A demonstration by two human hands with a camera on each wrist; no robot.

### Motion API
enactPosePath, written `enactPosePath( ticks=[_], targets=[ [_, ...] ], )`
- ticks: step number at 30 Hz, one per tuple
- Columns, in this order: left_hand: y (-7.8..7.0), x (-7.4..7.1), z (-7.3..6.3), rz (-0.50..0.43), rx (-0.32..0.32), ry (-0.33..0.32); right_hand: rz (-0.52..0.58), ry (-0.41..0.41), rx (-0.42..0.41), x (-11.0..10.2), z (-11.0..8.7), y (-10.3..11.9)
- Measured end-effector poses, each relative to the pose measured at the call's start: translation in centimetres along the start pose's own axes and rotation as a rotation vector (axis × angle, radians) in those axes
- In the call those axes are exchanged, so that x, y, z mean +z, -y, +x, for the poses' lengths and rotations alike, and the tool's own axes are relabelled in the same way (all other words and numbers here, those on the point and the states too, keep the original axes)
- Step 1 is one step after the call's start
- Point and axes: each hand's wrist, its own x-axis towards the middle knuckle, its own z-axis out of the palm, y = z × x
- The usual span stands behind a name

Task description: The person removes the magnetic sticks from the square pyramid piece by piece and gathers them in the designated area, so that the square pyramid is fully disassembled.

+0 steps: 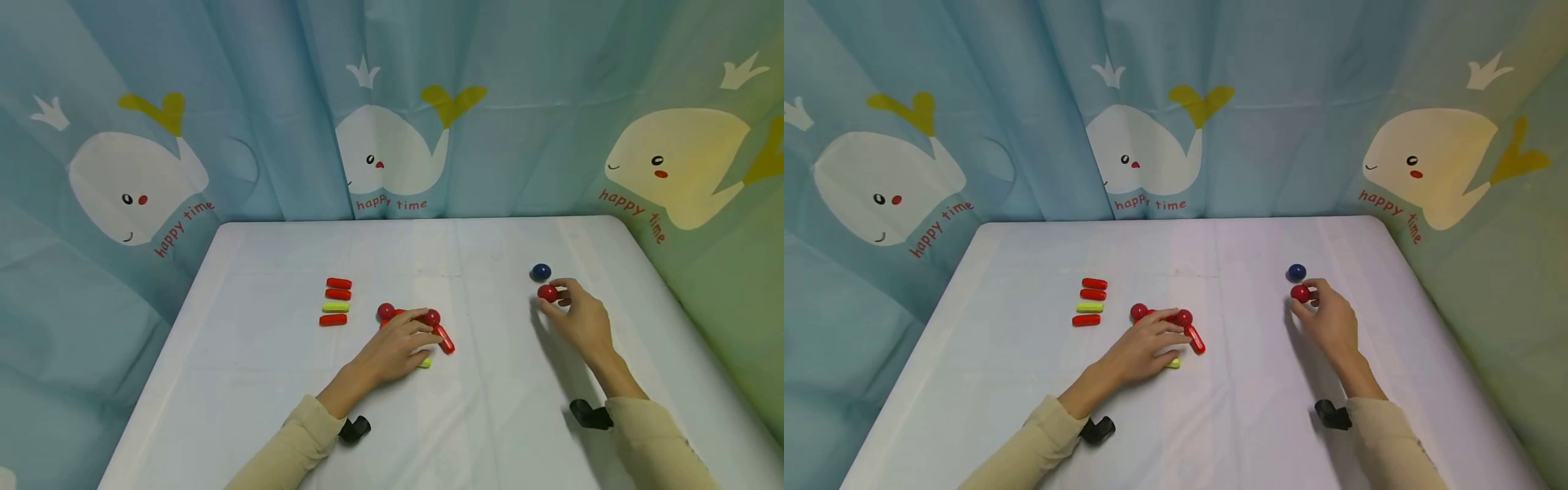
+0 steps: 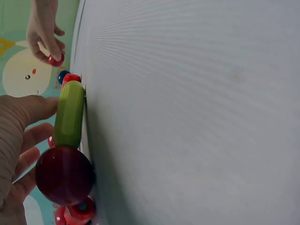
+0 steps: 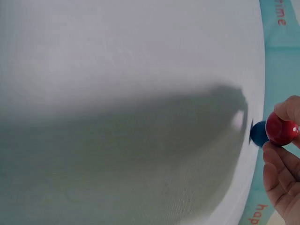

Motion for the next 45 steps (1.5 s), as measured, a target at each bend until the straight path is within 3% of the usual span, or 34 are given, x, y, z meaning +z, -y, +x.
enactPosePath(
  ticks=[8, 19, 24, 31, 34, 38, 41, 45],
  targets=[
    [0.5, 0.2, -1.0, -0.022, 0.066, -0.067, -0.035, 0.035, 0.078, -0.1, 1.3, -1.1],
    [0.6, -0.1, -1.5, -0.034, 0.072, -0.084, -0.072, 0.059, 0.124, -0.1, 2.6, -2.4],
    [0.5, -0.1, -1.6, -0.056, 0.042, -0.035, -0.074, 0.072, 0.157, 0.0, 2.6, -2.4],
    [0.2, -0.2, -1.7, -0.015, -0.007, 0.063, -0.062, 0.058, 0.173, -0.2, 2.1, -2.0],
    [0.1, -0.3, -1.7, -0.017, -0.021, 0.103, -0.041, 0.025, 0.157, -0.3, 1.7, -1.8],
    [-0.1, -0.4, -1.6, -0.033, -0.039, 0.127, 0.006, -0.078, 0.107, 0.0, 0.7, -1.2],
    [-0.2, -0.5, -1.5, -0.045, -0.067, 0.105, 0.04, -0.142, 0.059, 0.3, -0.1, -0.5],
    [-0.2, -0.9, -1.7, -0.069, -0.109, 0.029, 0.087, -0.168, 0.002, 0.9, -1.2, 1.2]
  ],
)
